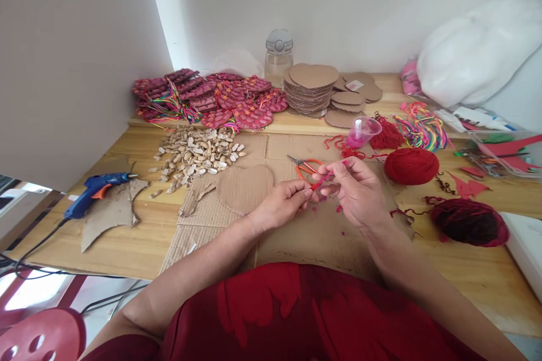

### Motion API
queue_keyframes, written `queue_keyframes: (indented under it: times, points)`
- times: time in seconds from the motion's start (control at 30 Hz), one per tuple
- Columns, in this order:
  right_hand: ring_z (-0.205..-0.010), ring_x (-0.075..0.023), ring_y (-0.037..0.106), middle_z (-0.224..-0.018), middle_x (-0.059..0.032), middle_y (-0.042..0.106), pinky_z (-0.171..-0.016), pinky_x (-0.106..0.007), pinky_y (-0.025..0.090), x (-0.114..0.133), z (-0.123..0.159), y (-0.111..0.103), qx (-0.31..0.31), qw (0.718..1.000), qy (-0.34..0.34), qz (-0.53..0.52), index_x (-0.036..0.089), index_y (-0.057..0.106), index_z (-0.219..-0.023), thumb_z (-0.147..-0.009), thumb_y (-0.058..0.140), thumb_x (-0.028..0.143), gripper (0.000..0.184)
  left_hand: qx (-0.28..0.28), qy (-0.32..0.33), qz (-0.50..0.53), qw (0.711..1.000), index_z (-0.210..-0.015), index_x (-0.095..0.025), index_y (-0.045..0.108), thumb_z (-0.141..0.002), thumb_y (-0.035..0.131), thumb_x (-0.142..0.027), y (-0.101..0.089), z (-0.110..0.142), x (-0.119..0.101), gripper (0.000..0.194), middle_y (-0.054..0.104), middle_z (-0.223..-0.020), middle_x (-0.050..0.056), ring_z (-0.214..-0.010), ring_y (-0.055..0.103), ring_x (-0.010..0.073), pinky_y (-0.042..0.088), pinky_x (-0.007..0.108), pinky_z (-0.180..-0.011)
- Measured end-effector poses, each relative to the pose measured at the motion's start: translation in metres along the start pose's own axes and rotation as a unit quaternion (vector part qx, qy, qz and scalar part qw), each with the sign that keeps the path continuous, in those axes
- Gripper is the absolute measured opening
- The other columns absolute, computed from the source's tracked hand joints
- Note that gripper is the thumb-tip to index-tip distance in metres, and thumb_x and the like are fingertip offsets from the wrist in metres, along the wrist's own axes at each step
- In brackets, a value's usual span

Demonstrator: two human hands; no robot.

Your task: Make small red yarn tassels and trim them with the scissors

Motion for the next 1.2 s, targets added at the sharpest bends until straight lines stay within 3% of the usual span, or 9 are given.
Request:
queue_keyframes:
  times: [0.27, 0.37, 0.47, 0.6, 0.7, 0.77, 0.93, 1.1, 1.2]
  points:
    - [-0.073, -0.0159, 0.073, -0.078, 0.0008, 0.070, -0.054, -0.023, 0.058, 0.003, -0.003, -0.006, -0.006, 0.999, -0.005, -0.043, 0.022, 0.058, -0.087, -0.082, 0.072, 0.044, 0.027, -0.003, 0.034, -0.088, 0.996, -0.089, -0.016, 0.069, -0.096, 0.045, -0.037, 0.003, 0.003, -0.008, 0.033, 0.059, -0.071, 0.001, -0.066, 0.052, 0.0117, 0.040, 0.023, -0.065]
    - [-0.069, -0.0148, 0.072, -0.083, -0.0008, 0.071, -0.055, -0.024, 0.059, 0.005, -0.002, -0.006, 0.011, 1.000, -0.008, -0.025, 0.021, 0.059, -0.086, -0.083, 0.071, 0.044, 0.026, -0.078, 0.056, -0.097, 0.991, -0.106, -0.018, 0.069, -0.093, 0.053, -0.035, -0.005, 0.003, -0.013, 0.027, 0.069, -0.097, 0.006, -0.087, 0.061, 0.0166, 0.045, 0.025, -0.079]
    - [-0.069, -0.0143, 0.072, -0.096, -0.0047, 0.073, -0.059, -0.027, 0.061, 0.004, 0.001, -0.003, 0.027, 0.999, -0.007, 0.015, 0.019, 0.062, -0.086, -0.084, 0.069, 0.046, 0.028, -0.185, 0.085, -0.077, 0.976, -0.118, -0.022, 0.067, -0.090, 0.060, -0.037, -0.017, 0.005, -0.019, 0.033, 0.067, -0.119, 0.009, -0.102, 0.061, 0.0203, 0.048, 0.027, -0.079]
    - [-0.078, -0.0152, 0.072, -0.113, -0.0079, 0.070, -0.067, -0.029, 0.062, -0.003, 0.008, 0.007, 0.075, 0.996, 0.008, 0.050, 0.019, 0.067, -0.088, -0.086, 0.067, 0.046, 0.027, -0.263, 0.134, -0.095, 0.951, -0.100, -0.022, 0.075, -0.084, 0.068, -0.037, -0.024, 0.010, -0.024, 0.023, 0.068, -0.114, 0.011, -0.106, 0.061, 0.0226, 0.049, 0.025, -0.071]
    - [-0.080, -0.0157, 0.071, -0.117, -0.0079, 0.068, -0.071, -0.031, 0.062, -0.006, 0.010, 0.010, 0.090, 0.994, 0.013, 0.055, 0.019, 0.067, -0.087, -0.087, 0.066, 0.046, 0.027, -0.288, 0.140, -0.084, 0.943, -0.093, -0.022, 0.076, -0.086, 0.065, -0.038, -0.025, 0.013, -0.023, 0.020, 0.070, -0.096, 0.008, -0.085, 0.063, 0.0194, 0.048, 0.026, -0.067]
    - [-0.081, -0.0160, 0.071, -0.118, -0.0078, 0.067, -0.070, -0.031, 0.061, -0.007, 0.010, 0.009, 0.088, 0.995, 0.015, 0.052, 0.019, 0.067, -0.086, -0.087, 0.065, 0.046, 0.027, -0.289, 0.132, -0.077, 0.945, -0.092, -0.022, 0.076, -0.089, 0.063, -0.038, -0.025, 0.015, -0.022, 0.021, 0.070, -0.082, 0.006, -0.075, 0.062, 0.0174, 0.048, 0.027, -0.069]
    - [-0.095, -0.0204, 0.068, -0.122, -0.0082, 0.064, -0.073, -0.033, 0.061, -0.008, 0.012, 0.010, 0.097, 0.994, 0.033, 0.024, 0.020, 0.069, -0.088, -0.085, 0.068, 0.046, 0.027, -0.248, 0.158, -0.187, 0.937, -0.101, -0.029, 0.077, -0.083, 0.069, -0.038, -0.019, 0.014, -0.027, 0.021, 0.071, -0.089, 0.005, -0.084, 0.061, 0.0203, 0.049, 0.032, -0.079]
    - [-0.080, -0.0160, 0.067, -0.123, -0.0093, 0.063, -0.065, -0.030, 0.059, -0.007, 0.016, 0.017, 0.102, 0.994, 0.032, 0.027, 0.019, 0.069, -0.082, -0.082, 0.070, 0.049, 0.030, -0.225, 0.173, -0.217, 0.934, -0.096, -0.031, 0.078, -0.083, 0.069, -0.039, -0.014, 0.009, -0.021, 0.018, 0.070, -0.095, 0.006, -0.095, 0.061, 0.0234, 0.050, 0.037, -0.086]
    - [-0.082, -0.0176, 0.067, -0.121, -0.0094, 0.065, -0.064, -0.029, 0.058, -0.005, 0.016, 0.019, 0.111, 0.993, 0.020, 0.043, 0.020, 0.070, -0.082, -0.084, 0.067, 0.050, 0.030, -0.213, 0.165, -0.191, 0.944, -0.091, -0.029, 0.079, -0.084, 0.067, -0.040, -0.013, 0.005, -0.015, 0.017, 0.071, -0.098, 0.007, -0.098, 0.061, 0.0247, 0.052, 0.037, -0.086]
Point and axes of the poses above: each hand's wrist, its own z-axis away from the middle knuckle, its own y-axis out of the palm, x = y × z, the point moved 5 cm from there along -z, towards the middle knuckle
